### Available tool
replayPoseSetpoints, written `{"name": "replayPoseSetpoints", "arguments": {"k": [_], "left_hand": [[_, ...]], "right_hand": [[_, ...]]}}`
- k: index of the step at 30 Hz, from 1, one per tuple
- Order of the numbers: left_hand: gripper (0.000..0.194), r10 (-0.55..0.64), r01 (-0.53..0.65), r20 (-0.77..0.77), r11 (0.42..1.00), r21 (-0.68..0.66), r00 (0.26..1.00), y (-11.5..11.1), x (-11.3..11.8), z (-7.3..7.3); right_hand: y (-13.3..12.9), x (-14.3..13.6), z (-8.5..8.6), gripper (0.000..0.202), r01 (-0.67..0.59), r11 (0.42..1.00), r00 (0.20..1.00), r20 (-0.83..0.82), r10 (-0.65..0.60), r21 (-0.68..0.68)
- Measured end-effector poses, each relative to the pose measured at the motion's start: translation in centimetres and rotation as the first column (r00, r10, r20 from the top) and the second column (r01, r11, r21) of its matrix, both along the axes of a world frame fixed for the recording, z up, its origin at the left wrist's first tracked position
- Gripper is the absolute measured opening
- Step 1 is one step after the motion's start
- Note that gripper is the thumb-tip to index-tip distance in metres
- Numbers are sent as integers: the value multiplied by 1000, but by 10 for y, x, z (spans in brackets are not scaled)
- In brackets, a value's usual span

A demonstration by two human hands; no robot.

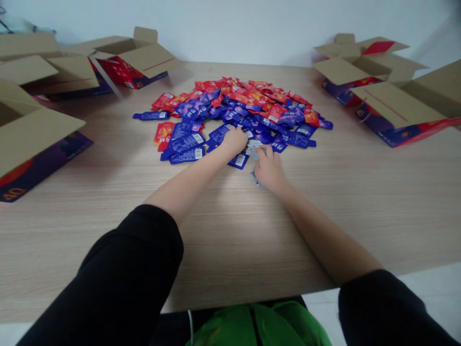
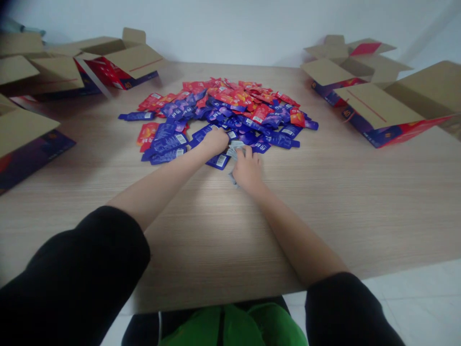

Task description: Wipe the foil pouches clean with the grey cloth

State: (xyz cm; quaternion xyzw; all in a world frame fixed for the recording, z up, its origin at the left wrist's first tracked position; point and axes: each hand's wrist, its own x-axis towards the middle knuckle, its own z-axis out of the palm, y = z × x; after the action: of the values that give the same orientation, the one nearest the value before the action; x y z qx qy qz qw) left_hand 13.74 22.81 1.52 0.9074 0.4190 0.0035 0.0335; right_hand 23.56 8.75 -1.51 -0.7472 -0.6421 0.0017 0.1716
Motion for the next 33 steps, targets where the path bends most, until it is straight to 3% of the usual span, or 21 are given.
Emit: {"name": "replayPoseSetpoints", "arguments": {"k": [3, 7, 11, 14, 17, 19, 21, 23, 27, 30, 33], "left_hand": [[38, 91, -89, -19, 993, 74, 996, -8, -8, 9], [41, 133, -132, 6, 978, 162, 991, -28, -21, 33], [39, 105, -104, -1, 980, 170, 994, -80, -36, 49], [37, 20, -14, -61, 994, 107, 998, -140, -53, 39], [33, -21, 22, -100, 1000, 15, 995, -202, -69, 12], [38, -77, 84, -89, 993, 82, 993, -236, -77, -4], [54, -90, 94, -47, 990, 102, 995, -260, -83, -12], [74, -91, 91, -10, 993, 74, 996, -273, -92, -9], [74, -54, 55, -11, 991, 121, 998, -278, -120, 2], [74, -32, 37, -52, 994, 99, 998, -280, -143, -7], [76, -66, 70, -59, 995, 65, 996, -285, -154, -25]], "right_hand": [[-4, 2, 1, 58, 3, 1000, 1000, -10, -3, -20], [-14, 18, -1, 58, 6, 1000, 999, -38, -6, 4], [-35, 47, -9, 58, -9, 998, 997, -80, 14, 70], [-58, 65, -15, 56, -21, 993, 991, -127, 36, 119], [-82, 74, -19, 55, -22, 991, 987, -152, 43, 135], [-94, 76, -19, 54, -16, 991, 988, -148, 36, 136], [-101, 76, -18, 53, -7, 991, 991, -135, 25, 135], [-105, 75, -17, 53, 0, 990, 992, -129, 18, 138], [-109, 70, -11, 52, 4, 985, 985, -172, 26, 170], [-115, 52, 2, 50, -13, 984, 971, -234, 55, 177], [-121, 16, 22, 51, -90, 980, 962, -241, 131, 175]]}}
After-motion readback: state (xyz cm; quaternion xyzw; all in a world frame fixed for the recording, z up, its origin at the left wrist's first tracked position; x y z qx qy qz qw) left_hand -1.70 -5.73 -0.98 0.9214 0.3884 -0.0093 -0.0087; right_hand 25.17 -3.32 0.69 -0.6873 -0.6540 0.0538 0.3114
